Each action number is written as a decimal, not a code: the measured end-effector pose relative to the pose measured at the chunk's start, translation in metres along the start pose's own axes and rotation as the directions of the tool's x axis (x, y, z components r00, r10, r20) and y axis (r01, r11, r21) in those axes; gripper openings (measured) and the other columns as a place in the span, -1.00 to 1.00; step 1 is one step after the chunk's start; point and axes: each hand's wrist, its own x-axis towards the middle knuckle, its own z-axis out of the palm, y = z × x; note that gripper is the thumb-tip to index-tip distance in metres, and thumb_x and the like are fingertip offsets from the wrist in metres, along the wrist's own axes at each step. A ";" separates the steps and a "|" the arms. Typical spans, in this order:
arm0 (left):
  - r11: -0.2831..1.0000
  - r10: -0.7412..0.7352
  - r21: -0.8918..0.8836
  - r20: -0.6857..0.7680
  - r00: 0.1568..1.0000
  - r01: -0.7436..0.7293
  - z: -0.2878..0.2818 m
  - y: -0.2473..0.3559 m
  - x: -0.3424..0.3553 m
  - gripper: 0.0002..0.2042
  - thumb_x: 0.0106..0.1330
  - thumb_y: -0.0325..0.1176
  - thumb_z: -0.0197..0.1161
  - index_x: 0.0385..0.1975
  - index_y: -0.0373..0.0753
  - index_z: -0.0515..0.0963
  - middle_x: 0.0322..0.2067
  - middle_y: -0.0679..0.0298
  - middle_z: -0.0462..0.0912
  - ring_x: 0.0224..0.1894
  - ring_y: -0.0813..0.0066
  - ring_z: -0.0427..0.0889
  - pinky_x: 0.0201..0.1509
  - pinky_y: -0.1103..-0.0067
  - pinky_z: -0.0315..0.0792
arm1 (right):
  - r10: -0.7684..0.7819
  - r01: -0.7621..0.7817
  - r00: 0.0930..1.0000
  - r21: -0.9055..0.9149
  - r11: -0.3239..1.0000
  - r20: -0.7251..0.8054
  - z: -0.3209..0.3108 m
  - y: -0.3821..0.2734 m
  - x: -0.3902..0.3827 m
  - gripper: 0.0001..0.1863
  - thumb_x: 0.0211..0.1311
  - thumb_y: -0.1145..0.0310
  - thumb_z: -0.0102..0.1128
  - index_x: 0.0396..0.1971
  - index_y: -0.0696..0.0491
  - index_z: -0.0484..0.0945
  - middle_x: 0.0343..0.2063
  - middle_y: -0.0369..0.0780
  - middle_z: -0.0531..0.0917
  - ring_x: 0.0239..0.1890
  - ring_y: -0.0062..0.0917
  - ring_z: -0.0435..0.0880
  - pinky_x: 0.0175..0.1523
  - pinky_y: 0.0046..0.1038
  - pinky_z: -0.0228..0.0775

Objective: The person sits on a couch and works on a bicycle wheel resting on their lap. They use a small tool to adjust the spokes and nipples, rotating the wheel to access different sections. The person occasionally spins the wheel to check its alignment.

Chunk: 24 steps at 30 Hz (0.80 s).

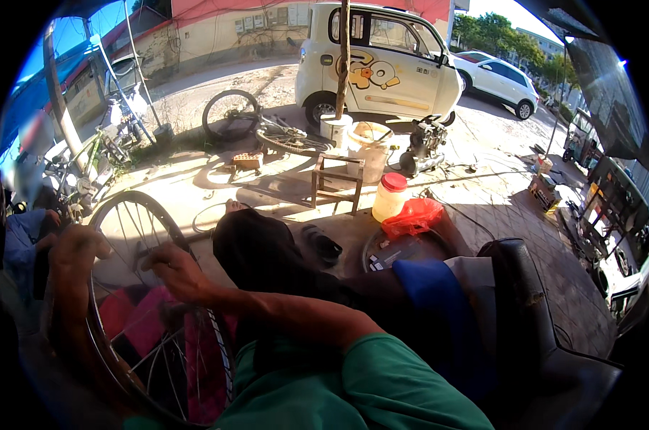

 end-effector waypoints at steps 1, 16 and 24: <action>0.999 -0.019 0.026 -0.002 1.000 0.019 -0.003 0.000 0.001 -0.89 0.39 -0.50 0.07 -0.23 -0.35 0.54 -0.43 0.25 0.59 -0.32 0.61 0.55 -0.15 0.65 0.37 | -0.105 0.105 0.994 0.003 0.994 0.016 0.007 -0.006 -0.001 -0.76 0.23 0.52 -0.04 -0.19 0.14 0.59 -0.23 -0.18 0.56 -0.10 -0.43 0.54 0.07 -0.36 0.35; 0.970 0.056 -0.239 0.022 0.998 -0.049 0.000 -0.004 0.003 -0.85 0.37 -0.46 0.17 -0.19 -0.38 0.59 -0.39 0.26 0.65 -0.29 0.61 0.62 -0.17 0.63 0.48 | 0.155 0.007 0.963 0.596 0.803 -0.220 0.030 -0.023 0.022 -0.80 0.25 0.51 0.24 -0.13 0.10 0.54 -0.34 -0.36 0.58 -0.33 -0.71 0.51 -0.21 -0.62 0.37; 0.988 0.069 -0.138 0.026 0.997 -0.065 -0.011 -0.007 0.001 -0.84 0.38 -0.45 0.18 -0.19 -0.41 0.58 -0.36 0.26 0.65 -0.29 0.62 0.60 -0.17 0.63 0.49 | 0.271 -0.117 0.953 0.665 0.737 -0.133 0.027 -0.022 0.029 -0.66 0.25 0.48 0.28 0.00 0.10 0.43 -0.33 -0.33 0.56 -0.40 -0.64 0.47 -0.28 -0.60 0.29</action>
